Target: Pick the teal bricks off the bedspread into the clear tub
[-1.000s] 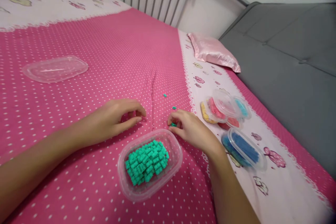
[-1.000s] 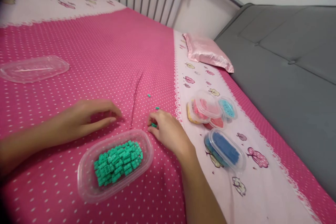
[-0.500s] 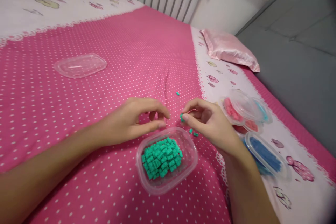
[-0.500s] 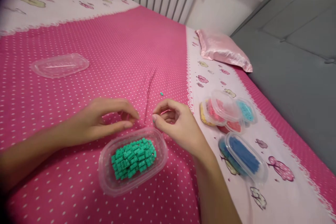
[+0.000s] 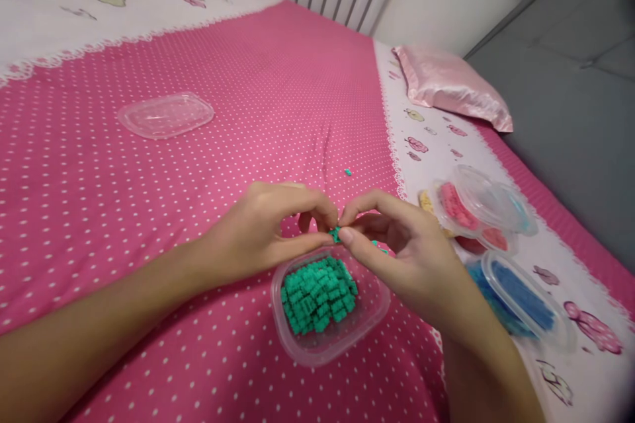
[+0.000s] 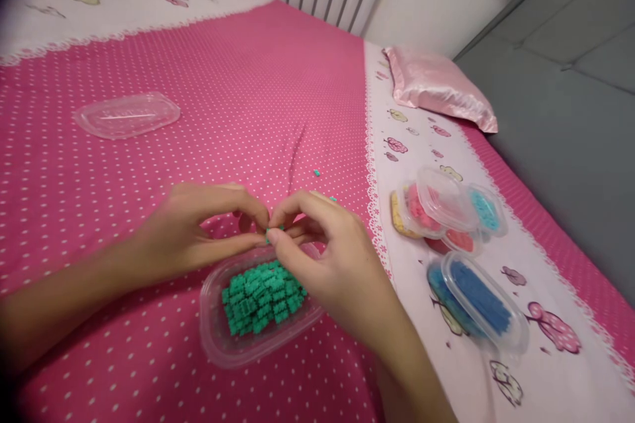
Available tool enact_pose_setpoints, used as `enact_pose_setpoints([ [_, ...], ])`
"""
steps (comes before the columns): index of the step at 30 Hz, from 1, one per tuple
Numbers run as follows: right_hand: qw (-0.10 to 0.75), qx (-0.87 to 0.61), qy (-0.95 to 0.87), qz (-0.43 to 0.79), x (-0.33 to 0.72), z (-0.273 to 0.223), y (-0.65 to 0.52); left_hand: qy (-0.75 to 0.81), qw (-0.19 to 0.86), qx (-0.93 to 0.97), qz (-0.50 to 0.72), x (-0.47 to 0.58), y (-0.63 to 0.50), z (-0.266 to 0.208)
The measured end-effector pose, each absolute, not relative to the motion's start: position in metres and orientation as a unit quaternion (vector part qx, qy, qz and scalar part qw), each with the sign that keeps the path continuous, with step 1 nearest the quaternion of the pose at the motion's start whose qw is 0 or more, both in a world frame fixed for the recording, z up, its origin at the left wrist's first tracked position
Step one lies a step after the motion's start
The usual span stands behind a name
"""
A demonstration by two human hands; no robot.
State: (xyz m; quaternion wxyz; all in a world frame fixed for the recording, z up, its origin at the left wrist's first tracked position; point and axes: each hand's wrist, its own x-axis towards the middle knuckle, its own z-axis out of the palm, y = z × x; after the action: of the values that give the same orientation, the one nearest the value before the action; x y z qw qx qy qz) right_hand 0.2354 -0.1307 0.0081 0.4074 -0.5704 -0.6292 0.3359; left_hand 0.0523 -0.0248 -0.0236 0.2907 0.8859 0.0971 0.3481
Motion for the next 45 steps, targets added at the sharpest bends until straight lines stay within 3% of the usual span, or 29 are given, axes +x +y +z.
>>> enact_pose_setpoints([
  [14, 0.327, -0.617, -0.667, 0.260, 0.254, 0.027, -0.137, 0.068, 0.303, 0.905, 0.290, 0.053, -0.029, -0.021],
  [20, 0.307, -0.641, -0.667, 0.225, 0.263, 0.032, -0.141, 0.036, 0.126, 0.978, 0.163, 0.055, -0.032, -0.002],
  [28, 0.310, -0.622, -0.689, 0.205, 0.263, 0.041, -0.145, 0.047, -0.056, 0.982, 0.175, 0.076, -0.048, -0.003],
  [41, 0.245, -0.648, -0.689, 0.211, 0.255, 0.035, -0.140, 0.055, -0.076, 0.987, 0.133, 0.076, -0.050, 0.003],
  [45, 0.237, -0.659, -0.688, 0.191, 0.256, 0.031, -0.139, 0.073, -0.125, 0.982, 0.124, 0.072, -0.051, 0.004],
])
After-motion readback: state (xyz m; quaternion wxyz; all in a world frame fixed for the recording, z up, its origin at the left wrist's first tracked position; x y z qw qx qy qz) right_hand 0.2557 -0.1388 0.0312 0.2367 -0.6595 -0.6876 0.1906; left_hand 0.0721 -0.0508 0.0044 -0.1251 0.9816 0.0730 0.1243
